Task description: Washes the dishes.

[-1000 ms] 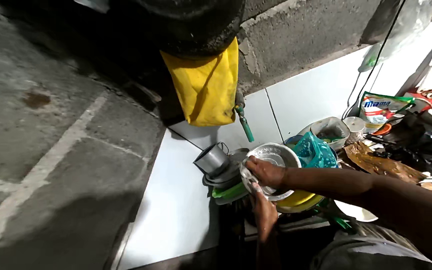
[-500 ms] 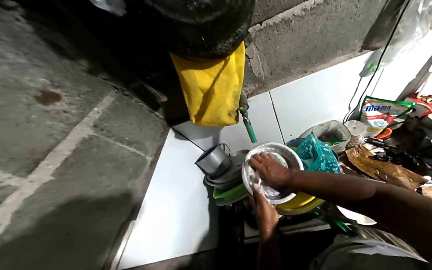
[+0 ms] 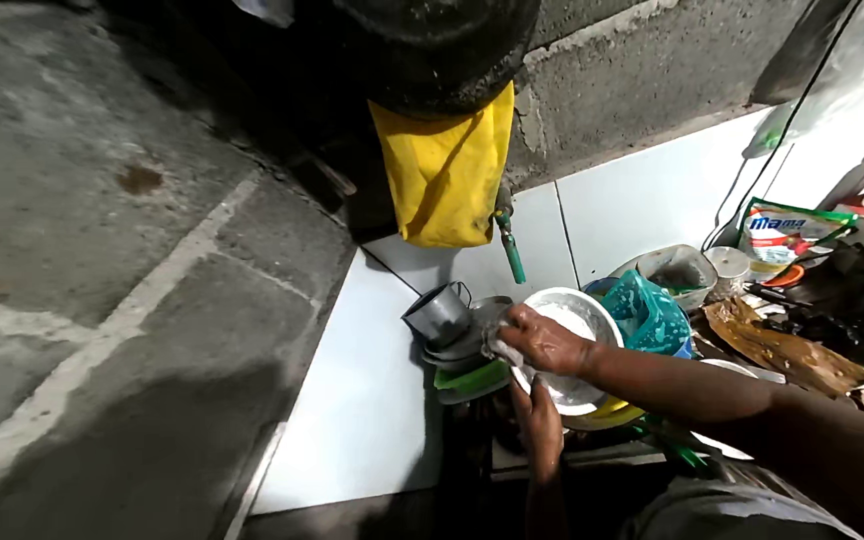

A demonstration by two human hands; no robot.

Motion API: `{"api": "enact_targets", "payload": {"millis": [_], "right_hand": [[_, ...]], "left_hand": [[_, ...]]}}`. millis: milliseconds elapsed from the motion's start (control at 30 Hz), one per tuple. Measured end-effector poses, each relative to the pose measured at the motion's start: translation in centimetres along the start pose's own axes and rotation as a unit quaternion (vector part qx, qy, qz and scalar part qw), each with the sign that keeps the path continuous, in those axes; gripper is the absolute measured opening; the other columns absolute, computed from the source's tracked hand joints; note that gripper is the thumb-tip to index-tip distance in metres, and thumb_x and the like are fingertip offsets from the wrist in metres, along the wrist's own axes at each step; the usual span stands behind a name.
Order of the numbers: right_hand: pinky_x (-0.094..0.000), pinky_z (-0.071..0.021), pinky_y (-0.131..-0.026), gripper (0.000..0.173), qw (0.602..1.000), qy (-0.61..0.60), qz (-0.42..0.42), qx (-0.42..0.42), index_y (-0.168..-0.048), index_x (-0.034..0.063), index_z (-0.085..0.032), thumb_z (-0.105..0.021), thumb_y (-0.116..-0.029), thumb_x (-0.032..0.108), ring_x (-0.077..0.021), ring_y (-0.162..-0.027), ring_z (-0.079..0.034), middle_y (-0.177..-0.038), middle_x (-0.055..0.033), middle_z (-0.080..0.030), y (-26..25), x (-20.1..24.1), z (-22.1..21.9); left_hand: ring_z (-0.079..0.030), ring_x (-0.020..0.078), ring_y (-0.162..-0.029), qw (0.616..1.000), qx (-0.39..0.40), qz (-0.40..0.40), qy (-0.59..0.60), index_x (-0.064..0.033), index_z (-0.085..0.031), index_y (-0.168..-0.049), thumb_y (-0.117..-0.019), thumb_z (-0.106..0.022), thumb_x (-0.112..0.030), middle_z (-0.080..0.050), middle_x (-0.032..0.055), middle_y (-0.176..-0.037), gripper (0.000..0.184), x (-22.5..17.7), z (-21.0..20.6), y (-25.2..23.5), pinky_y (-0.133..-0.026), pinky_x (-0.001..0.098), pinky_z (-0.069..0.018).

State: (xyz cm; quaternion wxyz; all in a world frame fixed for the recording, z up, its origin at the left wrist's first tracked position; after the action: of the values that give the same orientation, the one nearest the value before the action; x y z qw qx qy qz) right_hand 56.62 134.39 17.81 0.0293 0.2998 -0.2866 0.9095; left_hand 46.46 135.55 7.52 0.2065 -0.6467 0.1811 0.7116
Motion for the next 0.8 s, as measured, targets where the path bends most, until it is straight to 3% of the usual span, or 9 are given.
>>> {"api": "enact_targets", "payload": {"millis": [133, 200, 333, 400, 500, 600, 667, 733, 800], "right_hand": [[-0.0533, -0.0537, -0.099, 0.03, 0.991, 0.085, -0.104, -0.019, -0.124, -0.0018, -0.067, -0.063, -0.0956, 0.005, -0.0407, -0.119, -0.062, -0.131, -0.0252, -0.061, -0.6, -5.9, 1.7], [-0.0566, -0.0518, -0.099, 0.031, 0.981, 0.085, -0.174, -0.026, -0.123, -0.0025, -0.066, -0.067, -0.0941, 0.008, -0.0427, -0.118, -0.061, -0.126, -0.0262, -0.063, 0.4, -8.4, 1.6], [-0.0553, -0.0474, -0.106, 0.041, 0.926, -0.041, -0.371, 0.063, -0.136, -0.0071, -0.053, -0.06, -0.0994, 0.009, -0.0423, -0.122, -0.061, -0.129, -0.0293, -0.062, 3.4, -9.8, -0.7], [-0.0525, -0.0464, -0.107, 0.043, 0.903, -0.121, -0.409, 0.058, -0.139, -0.0085, -0.051, -0.058, -0.1001, 0.008, -0.0394, -0.123, -0.061, -0.13, -0.0295, -0.061, 5.3, -9.4, -1.8], [-0.0479, -0.0473, -0.108, 0.043, 0.893, -0.197, -0.404, 0.035, -0.14, -0.0081, -0.051, -0.058, -0.0995, 0.006, -0.0342, -0.122, -0.061, -0.131, -0.0277, -0.061, 6.8, -9.1, -3.2], [-0.0524, -0.0485, -0.106, 0.045, 0.936, -0.117, -0.33, 0.031, -0.137, -0.0068, -0.055, -0.065, -0.0939, 0.003, -0.0377, -0.119, -0.064, -0.125, -0.0283, -0.065, 4.1, -8.4, 0.5], [-0.0579, -0.0514, -0.099, 0.044, 0.97, -0.048, -0.23, 0.059, -0.132, -0.0056, -0.057, -0.07, -0.0904, 0.001, -0.0412, -0.111, -0.066, -0.119, -0.0279, -0.066, 1.4, -7.4, 2.7], [-0.0577, -0.0542, -0.094, 0.045, 0.988, -0.018, -0.152, 0.026, -0.128, -0.0052, -0.06, -0.075, -0.0857, 0.0, -0.0405, -0.106, -0.068, -0.117, -0.0263, -0.067, 0.4, -6.5, 3.3], [-0.0572, -0.0553, -0.094, 0.048, 0.98, -0.041, -0.19, -0.045, -0.129, -0.0048, -0.06, -0.076, -0.084, -0.002, -0.0401, -0.104, -0.069, -0.117, -0.026, -0.067, 0.8, -7.4, 3.4]], "left_hand": [[-0.048, 0.0238, -0.137, 0.996, -0.081, -0.039, 0.009, 0.0082, -0.024, -0.156, -0.1032, -0.045, -0.005, -0.04, 0.0294, -0.153, 0.058, -0.2, 2.0, 1.8, -0.113, 0.0317, -0.0402], [-0.049, 0.0226, -0.136, 0.987, -0.139, -0.072, 0.029, 0.0117, -0.026, -0.154, -0.1022, -0.044, -0.003, -0.041, 0.0312, -0.151, 0.057, -0.2, 3.6, 2.3, -0.112, 0.0291, -0.04], [-0.048, 0.0214, -0.137, 0.963, -0.236, -0.123, 0.036, 0.014, -0.024, -0.153, -0.1027, -0.044, -0.008, -0.04, 0.033, -0.151, 0.059, 0.4, 5.4, 2.8, -0.113, 0.0272, -0.0387], [-0.05, 0.0147, -0.134, 0.947, -0.272, -0.159, 0.067, 0.0165, -0.02, -0.152, -0.1048, -0.043, -0.008, -0.04, 0.0338, -0.148, 0.058, 0.6, 5.8, 3.2, -0.11, 0.0216, -0.0402], [-0.05, 0.0109, -0.132, 0.942, -0.268, -0.16, 0.121, 0.0111, -0.011, -0.156, -0.1068, -0.042, -0.013, -0.038, 0.0299, -0.149, 0.063, 2.0, 6.1, 2.5, -0.108, 0.0214, -0.0428], [-0.059, 0.0212, -0.12, 0.981, -0.144, -0.021, 0.13, -0.0029, -0.009, -0.16, -0.1012, -0.052, -0.017, -0.043, 0.0238, -0.146, 0.074, 2.5, 7.0, 0.5, -0.094, 0.0385, -0.056], [-0.061, 0.0191, -0.117, 0.995, -0.084, 0.027, 0.038, 0.0012, -0.027, -0.155, -0.1061, -0.048, -0.025, -0.052, 0.0216, -0.141, 0.06, 0.8, 8.3, -0.8, -0.095, 0.0376, -0.0558], [-0.063, 0.0154, -0.115, 0.99, -0.111, -0.009, -0.084, 0.0071, -0.045, -0.143, -0.1087, -0.046, -0.027, -0.061, 0.0214, -0.131, 0.049, -1.1, 9.0, -1.6, -0.1, 0.0328, -0.0514], [-0.064, 0.0155, -0.111, 0.98, -0.162, -0.055, -0.105, 0.0112, -0.05, -0.136, -0.1076, -0.049, -0.021, -0.063, 0.0235, -0.123, 0.043, -2.2, 8.3, -1.8, -0.1, 0.0312, -0.0508]]}}
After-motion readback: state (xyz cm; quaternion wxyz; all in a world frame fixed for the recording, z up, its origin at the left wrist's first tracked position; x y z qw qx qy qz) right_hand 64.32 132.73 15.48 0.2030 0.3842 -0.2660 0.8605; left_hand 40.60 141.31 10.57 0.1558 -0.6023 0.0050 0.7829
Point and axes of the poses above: each hand's wrist, its own y-axis away from the middle knuckle, its own z-axis out of the back of the hand, x = y × z, the point moved 10 cm from there along -y, towards the middle knuckle
